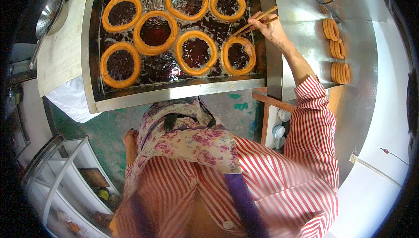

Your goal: The person uses long wooden chopsticks to flip and arrange ring-shaped doughnuts frying in a deep fryer. They periodically remove cooked doughnuts and place them on a metal tray, then stack them neatly. The person also handles a yellow board with uncooked dough rings.

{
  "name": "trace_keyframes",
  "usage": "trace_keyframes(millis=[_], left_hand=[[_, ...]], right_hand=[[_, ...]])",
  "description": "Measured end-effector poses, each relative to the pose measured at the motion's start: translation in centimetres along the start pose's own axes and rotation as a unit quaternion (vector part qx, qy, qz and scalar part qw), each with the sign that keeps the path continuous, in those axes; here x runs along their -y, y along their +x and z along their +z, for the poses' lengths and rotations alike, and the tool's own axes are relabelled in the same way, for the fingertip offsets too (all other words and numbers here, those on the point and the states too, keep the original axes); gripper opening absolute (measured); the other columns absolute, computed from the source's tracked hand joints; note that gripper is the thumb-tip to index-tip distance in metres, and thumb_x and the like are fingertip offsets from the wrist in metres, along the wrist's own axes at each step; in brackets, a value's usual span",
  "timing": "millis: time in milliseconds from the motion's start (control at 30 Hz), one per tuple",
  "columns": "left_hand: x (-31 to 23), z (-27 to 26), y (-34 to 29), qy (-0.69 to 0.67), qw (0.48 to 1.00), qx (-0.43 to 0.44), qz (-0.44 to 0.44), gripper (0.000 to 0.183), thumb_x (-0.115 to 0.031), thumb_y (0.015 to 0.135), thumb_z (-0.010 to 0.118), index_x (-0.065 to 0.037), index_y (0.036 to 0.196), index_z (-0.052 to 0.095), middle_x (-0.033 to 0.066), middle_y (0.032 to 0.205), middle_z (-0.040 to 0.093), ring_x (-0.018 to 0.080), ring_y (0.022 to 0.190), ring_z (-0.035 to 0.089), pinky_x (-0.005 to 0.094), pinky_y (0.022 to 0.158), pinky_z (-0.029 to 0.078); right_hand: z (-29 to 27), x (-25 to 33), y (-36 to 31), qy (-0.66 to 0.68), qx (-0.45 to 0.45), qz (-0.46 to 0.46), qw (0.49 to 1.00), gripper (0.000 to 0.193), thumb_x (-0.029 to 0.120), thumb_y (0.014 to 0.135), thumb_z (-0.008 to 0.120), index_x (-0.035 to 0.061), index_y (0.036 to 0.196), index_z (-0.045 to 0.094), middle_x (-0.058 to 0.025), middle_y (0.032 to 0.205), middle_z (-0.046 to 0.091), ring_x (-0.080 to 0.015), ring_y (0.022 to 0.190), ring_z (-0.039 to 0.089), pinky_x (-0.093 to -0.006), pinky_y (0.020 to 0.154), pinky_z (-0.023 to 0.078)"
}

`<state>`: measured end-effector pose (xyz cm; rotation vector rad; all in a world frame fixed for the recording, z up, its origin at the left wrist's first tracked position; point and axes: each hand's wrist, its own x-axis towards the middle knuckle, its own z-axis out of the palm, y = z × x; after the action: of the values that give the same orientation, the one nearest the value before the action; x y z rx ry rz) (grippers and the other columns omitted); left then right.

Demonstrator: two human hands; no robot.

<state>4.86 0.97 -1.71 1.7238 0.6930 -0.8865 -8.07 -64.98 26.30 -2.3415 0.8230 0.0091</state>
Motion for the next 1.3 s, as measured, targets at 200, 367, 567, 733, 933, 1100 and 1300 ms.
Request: trace_keyframes(millis=[200,367,567,733,933,1100,1300], left_hand=[[3.7,-2.4,3.0,0.189,0.967,0.075,0.156,0.033,0.001,0.080,0.055,0.012,0.111,0.053,0.0213,0.098,0.060,0.0266,0.083,0.062,0.0314,0.071,0.055],[4.2,-1.6,2.4,-0.027,0.997,0.041,0.056,0.033,-0.002,0.081,0.056,0.012,0.110,0.053,0.0203,0.095,0.060,0.0252,0.080,0.062,0.0294,0.069,0.055],[4.6,-2.0,2.0,-0.048,0.994,0.054,0.086,0.031,-0.002,0.082,0.055,0.012,0.110,0.054,0.0198,0.090,0.061,0.0225,0.072,0.060,0.0263,0.061,0.051],[3.1,-1.2,0.4,-0.029,0.997,0.022,0.074,0.030,0.001,0.082,0.055,0.014,0.108,0.053,0.0190,0.085,0.061,0.0211,0.068,0.059,0.0265,0.056,0.049],[3.5,-0.9,1.4,-0.162,0.986,-0.030,-0.010,0.029,0.005,0.079,0.054,0.016,0.106,0.054,0.0187,0.082,0.060,0.0207,0.066,0.058,0.0280,0.055,0.047],[3.9,-1.4,1.9,-0.113,0.993,0.006,0.038,0.027,0.004,0.079,0.053,0.014,0.104,0.054,0.0176,0.082,0.060,0.0210,0.065,0.059,0.0283,0.057,0.049],[4.2,-1.8,1.8,-0.012,0.992,0.044,0.121,0.028,0.000,0.081,0.053,0.012,0.106,0.054,0.0153,0.081,0.060,0.0206,0.064,0.059,0.0277,0.061,0.051]], right_hand=[[0.1,-0.2,0.1,-0.019,-0.009,-0.013,1.000,0.031,0.029,0.083,0.063,-0.0017,0.086,0.066,-0.0111,0.072,0.066,-0.0170,0.066,0.063,-0.0309,0.064,0.050],[0.2,1.2,-0.2,0.020,0.004,-0.013,1.000,0.031,0.027,0.083,0.063,-0.0033,0.086,0.065,-0.0110,0.072,0.066,-0.0162,0.067,0.063,-0.0302,0.064,0.050],[0.1,1.0,-0.3,0.028,0.014,0.000,0.999,0.026,0.023,0.083,0.064,-0.0031,0.087,0.065,-0.0115,0.077,0.067,-0.0165,0.070,0.064,-0.0299,0.066,0.050],[0.5,0.4,0.2,0.001,0.019,-0.023,1.000,0.026,0.024,0.083,0.063,-0.0020,0.088,0.064,-0.0121,0.077,0.066,-0.0179,0.068,0.063,-0.0297,0.066,0.049],[0.7,1.8,0.0,-0.040,0.022,-0.024,0.999,0.022,0.018,0.085,0.062,-0.0040,0.085,0.060,-0.0101,0.073,0.064,-0.0141,0.066,0.063,-0.0277,0.061,0.048],[1.2,2.0,-0.1,0.041,0.012,-0.011,0.999,0.029,0.024,0.084,0.062,-0.0051,0.081,0.063,-0.0139,0.071,0.064,-0.0195,0.062,0.061,-0.0316,0.060,0.047],[1.4,0.8,0.1,0.007,0.008,-0.023,1.000,0.025,0.023,0.082,0.063,-0.0021,0.080,0.064,-0.0119,0.071,0.065,-0.0194,0.064,0.061,-0.0309,0.062,0.047]])
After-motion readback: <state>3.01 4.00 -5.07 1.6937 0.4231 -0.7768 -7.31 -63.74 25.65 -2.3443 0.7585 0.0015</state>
